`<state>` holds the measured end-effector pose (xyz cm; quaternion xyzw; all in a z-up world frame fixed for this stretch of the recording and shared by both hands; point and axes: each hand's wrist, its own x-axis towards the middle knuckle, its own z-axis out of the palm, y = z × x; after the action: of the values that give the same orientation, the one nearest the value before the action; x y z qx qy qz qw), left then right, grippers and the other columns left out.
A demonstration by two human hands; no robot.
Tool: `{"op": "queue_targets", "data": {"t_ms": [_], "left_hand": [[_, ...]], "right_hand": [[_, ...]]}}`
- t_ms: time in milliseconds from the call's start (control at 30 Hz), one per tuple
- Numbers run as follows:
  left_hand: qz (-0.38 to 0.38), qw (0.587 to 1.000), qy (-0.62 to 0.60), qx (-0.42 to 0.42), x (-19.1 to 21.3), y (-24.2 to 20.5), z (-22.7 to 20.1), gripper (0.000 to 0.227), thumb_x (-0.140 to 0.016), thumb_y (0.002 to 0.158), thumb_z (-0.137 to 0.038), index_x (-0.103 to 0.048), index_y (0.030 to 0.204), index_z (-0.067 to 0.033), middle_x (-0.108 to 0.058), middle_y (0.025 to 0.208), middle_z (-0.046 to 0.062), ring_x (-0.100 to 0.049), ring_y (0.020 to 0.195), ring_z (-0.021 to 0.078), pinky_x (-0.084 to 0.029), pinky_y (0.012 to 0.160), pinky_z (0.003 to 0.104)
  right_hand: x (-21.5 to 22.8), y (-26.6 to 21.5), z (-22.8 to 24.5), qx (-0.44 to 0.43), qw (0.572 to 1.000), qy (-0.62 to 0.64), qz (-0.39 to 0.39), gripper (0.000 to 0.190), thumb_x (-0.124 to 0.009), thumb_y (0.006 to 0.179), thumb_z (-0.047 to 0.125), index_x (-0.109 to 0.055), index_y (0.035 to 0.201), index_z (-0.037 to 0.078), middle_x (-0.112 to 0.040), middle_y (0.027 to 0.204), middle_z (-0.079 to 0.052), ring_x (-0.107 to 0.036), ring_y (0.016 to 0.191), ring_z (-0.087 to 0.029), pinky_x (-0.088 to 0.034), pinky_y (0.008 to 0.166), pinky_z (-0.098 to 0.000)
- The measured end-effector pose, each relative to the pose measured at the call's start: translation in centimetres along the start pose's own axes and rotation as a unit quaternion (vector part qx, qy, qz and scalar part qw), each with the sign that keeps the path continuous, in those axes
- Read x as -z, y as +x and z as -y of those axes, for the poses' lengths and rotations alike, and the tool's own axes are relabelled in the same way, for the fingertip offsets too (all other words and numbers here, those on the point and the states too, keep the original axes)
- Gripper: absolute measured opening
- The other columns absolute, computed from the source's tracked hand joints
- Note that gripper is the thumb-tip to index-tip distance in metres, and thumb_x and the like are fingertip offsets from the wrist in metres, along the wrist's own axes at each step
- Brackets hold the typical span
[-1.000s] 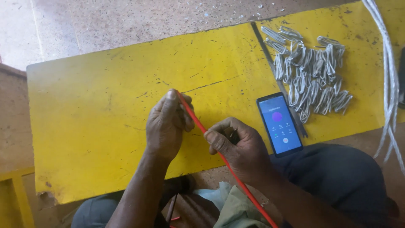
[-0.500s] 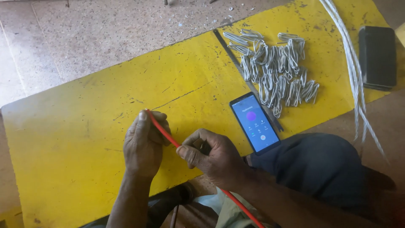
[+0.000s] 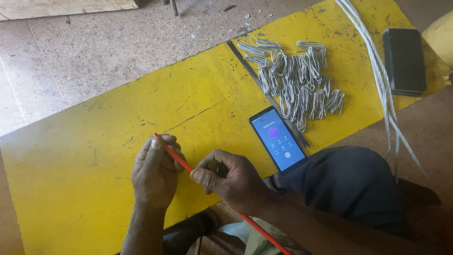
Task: The person sits on the floor and strips the red insulation from a wire using a knife. They then use a smartphone to make a call while holding the wire, and continue stripping the wire afterward.
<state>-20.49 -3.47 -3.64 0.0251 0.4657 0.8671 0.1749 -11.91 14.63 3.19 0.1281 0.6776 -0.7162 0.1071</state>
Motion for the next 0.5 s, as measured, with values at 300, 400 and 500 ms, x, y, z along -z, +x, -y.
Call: {"op": "queue_targets", "data": {"t_ms": [300, 400, 500], "left_hand": [[-0.007, 1.000, 0.006, 0.005, -0.5, -0.3, 0.0, 0.046, -0.048, 0.115, -0.031, -0.067, 0.136, 0.0049, -0.069, 0.095, 0.012, -0.062, 0.068, 0.0178, -0.056, 0.063, 0.030], [0.010, 1.000, -0.007, -0.001, -1.0, -0.4, -0.4, 0.045, -0.048, 0.114, -0.030, -0.071, 0.132, 0.0048, -0.068, 0.093, 0.011, -0.061, 0.067, 0.0180, -0.054, 0.069, 0.032], [0.023, 1.000, -0.010, -0.007, -1.3, -0.2, -0.7, 0.042, -0.050, 0.113, -0.027, -0.071, 0.129, 0.0055, -0.069, 0.087, 0.010, -0.060, 0.061, 0.0189, -0.052, 0.060, 0.032]], "right_hand": [[0.2, 0.0, -0.1, 0.010, 1.000, -0.008, 0.020, 0.025, -0.072, 0.096, 0.035, -0.075, 0.098, 0.011, -0.069, 0.067, -0.004, -0.067, 0.064, -0.016, -0.058, 0.066, -0.0371], [0.1, 0.1, -0.6, 0.018, 1.000, 0.001, 0.011, 0.025, -0.073, 0.096, 0.034, -0.077, 0.098, 0.009, -0.068, 0.065, -0.004, -0.067, 0.062, -0.015, -0.058, 0.064, -0.0360], [0.1, 0.2, -0.4, 0.021, 1.000, -0.001, -0.002, 0.022, -0.074, 0.095, 0.031, -0.076, 0.095, 0.009, -0.069, 0.064, -0.004, -0.067, 0.060, -0.015, -0.057, 0.061, -0.0344]]}}
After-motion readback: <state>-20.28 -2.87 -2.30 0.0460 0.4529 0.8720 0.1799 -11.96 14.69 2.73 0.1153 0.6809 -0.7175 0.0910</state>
